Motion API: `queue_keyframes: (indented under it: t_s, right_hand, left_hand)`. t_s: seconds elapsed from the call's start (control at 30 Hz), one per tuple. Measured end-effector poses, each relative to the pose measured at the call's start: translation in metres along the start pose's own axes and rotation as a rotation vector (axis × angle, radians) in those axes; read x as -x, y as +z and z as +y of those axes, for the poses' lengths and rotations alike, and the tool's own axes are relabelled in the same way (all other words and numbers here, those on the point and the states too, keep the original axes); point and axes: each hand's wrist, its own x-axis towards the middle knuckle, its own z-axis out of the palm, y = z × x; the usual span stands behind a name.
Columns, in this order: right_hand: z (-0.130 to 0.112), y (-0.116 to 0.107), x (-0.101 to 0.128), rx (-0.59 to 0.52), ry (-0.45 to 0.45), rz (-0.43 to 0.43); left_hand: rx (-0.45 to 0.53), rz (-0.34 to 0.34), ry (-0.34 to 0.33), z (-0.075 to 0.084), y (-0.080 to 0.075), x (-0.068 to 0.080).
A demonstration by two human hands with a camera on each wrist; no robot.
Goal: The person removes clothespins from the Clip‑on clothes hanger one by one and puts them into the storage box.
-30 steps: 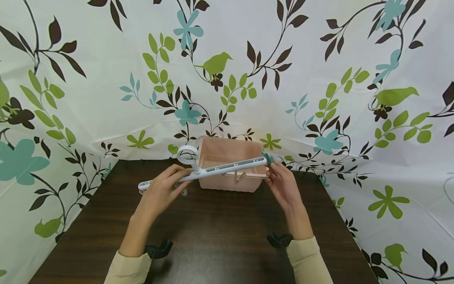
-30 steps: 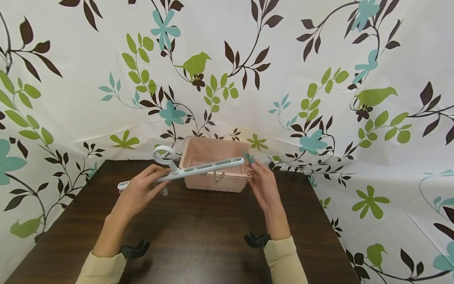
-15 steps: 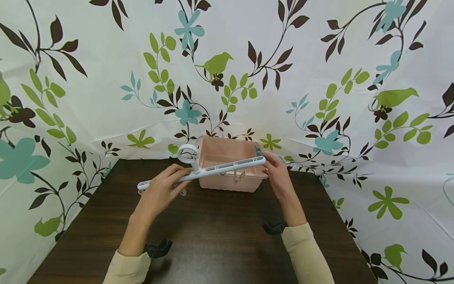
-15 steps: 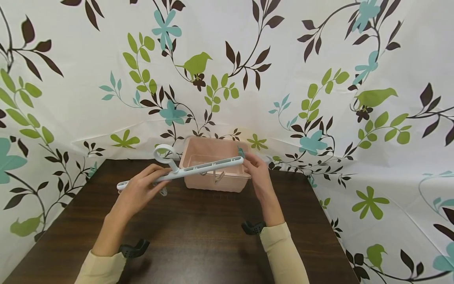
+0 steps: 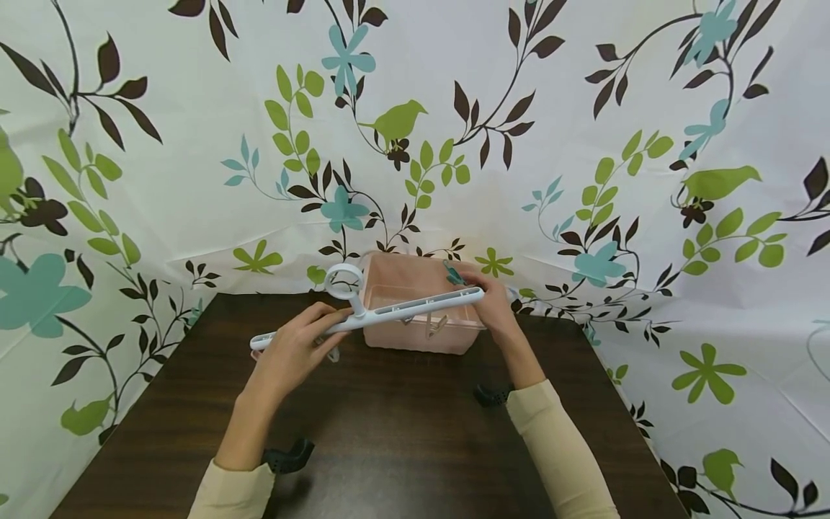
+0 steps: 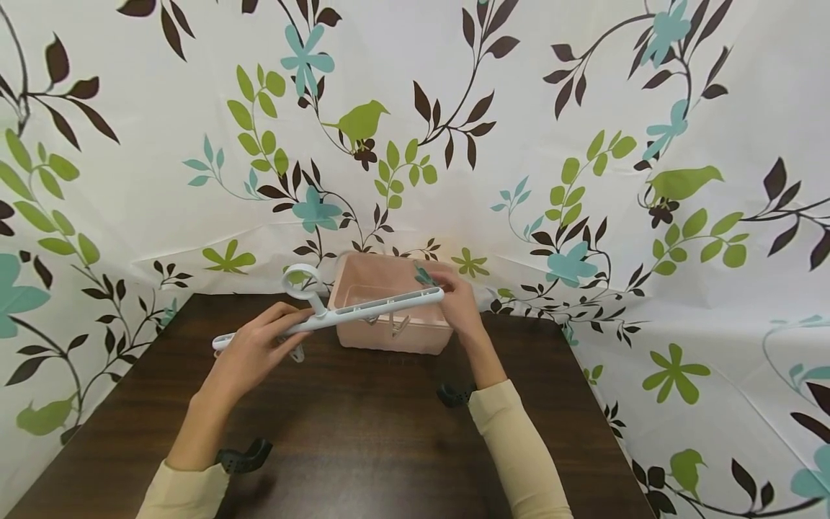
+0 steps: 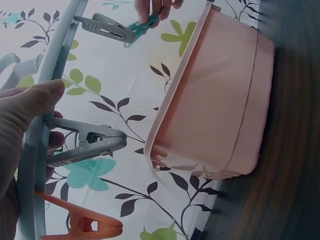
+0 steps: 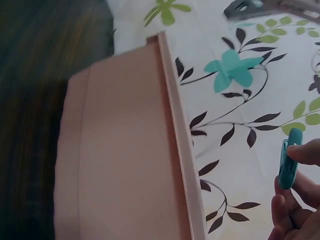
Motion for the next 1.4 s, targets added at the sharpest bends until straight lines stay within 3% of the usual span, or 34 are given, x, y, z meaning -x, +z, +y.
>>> queue_keyframes:
  t_s: [0.2,0.43,0.73,1.0,1.4]
  right_hand:
    - [0.001,0.005,-0.010,0.168,-0.097,-0.002]
    - [0.008,0.007,-0.015,0.241,-0.172,-0.033]
    - [0.012,0.008,-0.018,0.237,-0.182,-0.084]
    - [0.010,0.011,-0.021,0.245,-0.199,-0.089]
    - [0.009,0.015,-0.022,0.171,-0.182,-0.065]
  left_hand:
    - [-0.003,-0.005,-0.008,0.000,-0.001,0.000]
    - [0.002,-0.007,-0.006,0.001,-0.001,0.001]
    - [0.015,0.004,0.014,0.000,-0.001,0.000]
    - [0.011,0.002,0.001,0.001,-0.003,0.000]
    - [0.006,-0.001,-0.013,-0.001,-0.006,0.001]
